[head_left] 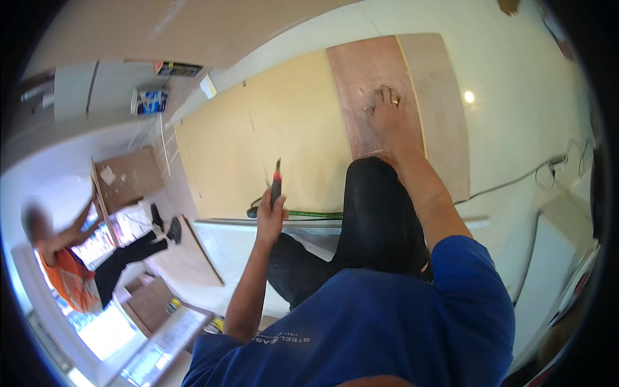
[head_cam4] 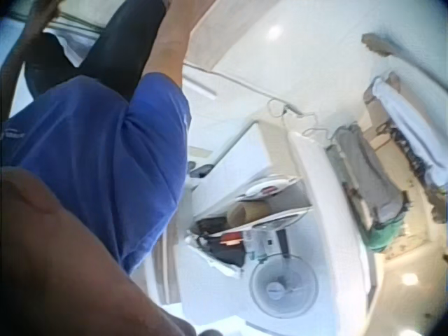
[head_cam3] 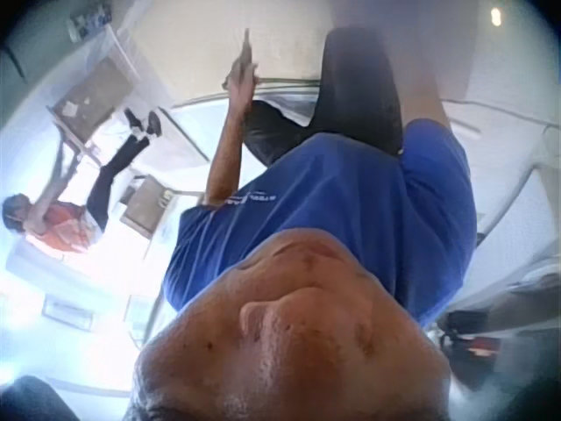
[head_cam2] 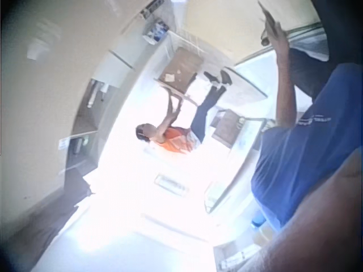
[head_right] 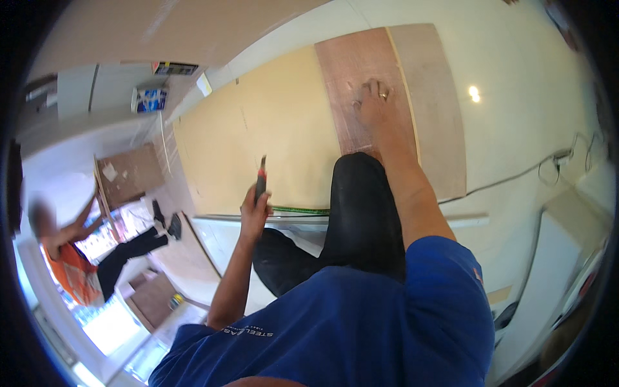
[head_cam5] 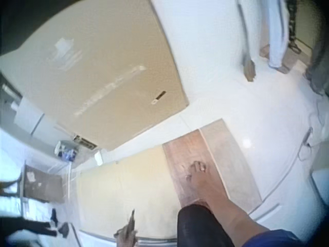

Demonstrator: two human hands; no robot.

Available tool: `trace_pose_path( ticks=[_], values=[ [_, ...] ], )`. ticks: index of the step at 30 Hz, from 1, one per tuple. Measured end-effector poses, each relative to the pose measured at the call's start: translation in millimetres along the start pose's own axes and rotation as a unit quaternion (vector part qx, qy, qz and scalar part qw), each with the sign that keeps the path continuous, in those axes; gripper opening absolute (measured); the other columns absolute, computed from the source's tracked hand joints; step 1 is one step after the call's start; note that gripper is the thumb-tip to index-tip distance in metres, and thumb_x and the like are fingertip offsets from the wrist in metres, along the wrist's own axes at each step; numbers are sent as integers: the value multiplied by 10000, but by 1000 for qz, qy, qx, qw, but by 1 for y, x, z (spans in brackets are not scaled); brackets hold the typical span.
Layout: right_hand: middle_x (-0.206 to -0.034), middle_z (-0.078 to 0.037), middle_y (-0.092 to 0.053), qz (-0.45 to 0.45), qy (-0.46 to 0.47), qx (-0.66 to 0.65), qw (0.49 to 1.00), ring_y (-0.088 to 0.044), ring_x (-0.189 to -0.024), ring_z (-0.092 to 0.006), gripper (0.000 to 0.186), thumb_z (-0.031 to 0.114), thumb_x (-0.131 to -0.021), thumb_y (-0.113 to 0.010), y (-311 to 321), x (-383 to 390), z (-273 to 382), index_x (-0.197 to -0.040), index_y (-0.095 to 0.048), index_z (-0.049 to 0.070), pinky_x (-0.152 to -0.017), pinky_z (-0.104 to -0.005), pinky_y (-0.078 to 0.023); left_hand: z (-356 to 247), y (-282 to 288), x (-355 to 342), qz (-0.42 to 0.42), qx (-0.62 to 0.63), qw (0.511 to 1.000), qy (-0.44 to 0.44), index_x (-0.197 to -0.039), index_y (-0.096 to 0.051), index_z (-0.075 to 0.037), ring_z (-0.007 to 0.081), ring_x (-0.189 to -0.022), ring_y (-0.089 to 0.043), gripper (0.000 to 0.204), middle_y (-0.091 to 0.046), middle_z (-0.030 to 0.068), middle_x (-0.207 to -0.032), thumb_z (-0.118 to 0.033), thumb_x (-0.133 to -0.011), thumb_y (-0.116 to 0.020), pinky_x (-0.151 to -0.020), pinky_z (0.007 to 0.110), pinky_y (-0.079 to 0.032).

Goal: The person measures a wooden board with a tape measure and marks it with a utility knife. They then retrieve pliers from a drawer and use them to adjust the utility knife blade before returning to mark the board again.

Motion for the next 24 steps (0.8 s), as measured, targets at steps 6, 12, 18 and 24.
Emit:
trace_pose_path(
  ticks=[6, 12, 18, 24],
  values=[
    [-1745, -192, -186, -96, -7, 57, 994, -97, -1616, -425, 768, 514, -1019, -496, -33, -12, 9, -1658, -331, 121, -1266, -665, -35, -38, -113, -133, -26, 57, 994, -88, -1449, -536, -20, 259, -691, -697, 430, -686, 162, -916, -127, -1035, -584, -659, 397, -551],
    [-1737, -237, -173, -113, 7, 87, 990, -44, -1616, -448, 793, 538, -1004, -462, -46, -14, 8, -1651, -335, 98, -1248, -689, 12, -81, -174, -242, -169, -12, 973, -157, -1468, -501, 2, 490, -999, -684, 483, -681, 313, -1119, -138, -1012, -572, -871, 542, -548],
    [-1727, -271, -171, -123, 9, 82, 989, -28, -1607, -480, 830, 567, -979, -475, -47, -15, 10, -1639, -348, 82, -1233, -711, 9, -116, -190, -291, -160, -14, 975, -153, -1483, -471, 8, 521, -1061, -661, 533, -649, 331, -1182, -114, -972, -563, -940, 583, -535],
    [-1727, -255, -196, -122, 13, 78, 989, -62, -1605, -482, 839, 581, -963, -496, -55, -17, 3, -1638, -362, 102, -1232, -720, -14, -126, -206, -319, -151, -58, 978, -131, -1447, -542, -23, 489, -1128, -657, 510, -671, 311, -1238, -124, -947, -546, -988, 556, -520]
  ],
)
Point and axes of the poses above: each hand's wrist, its own x-axis away from the middle knuckle, its own y-axis out of the back of the hand, z = x × y, the point moved 9 cm from there along -x, towards the middle knuckle
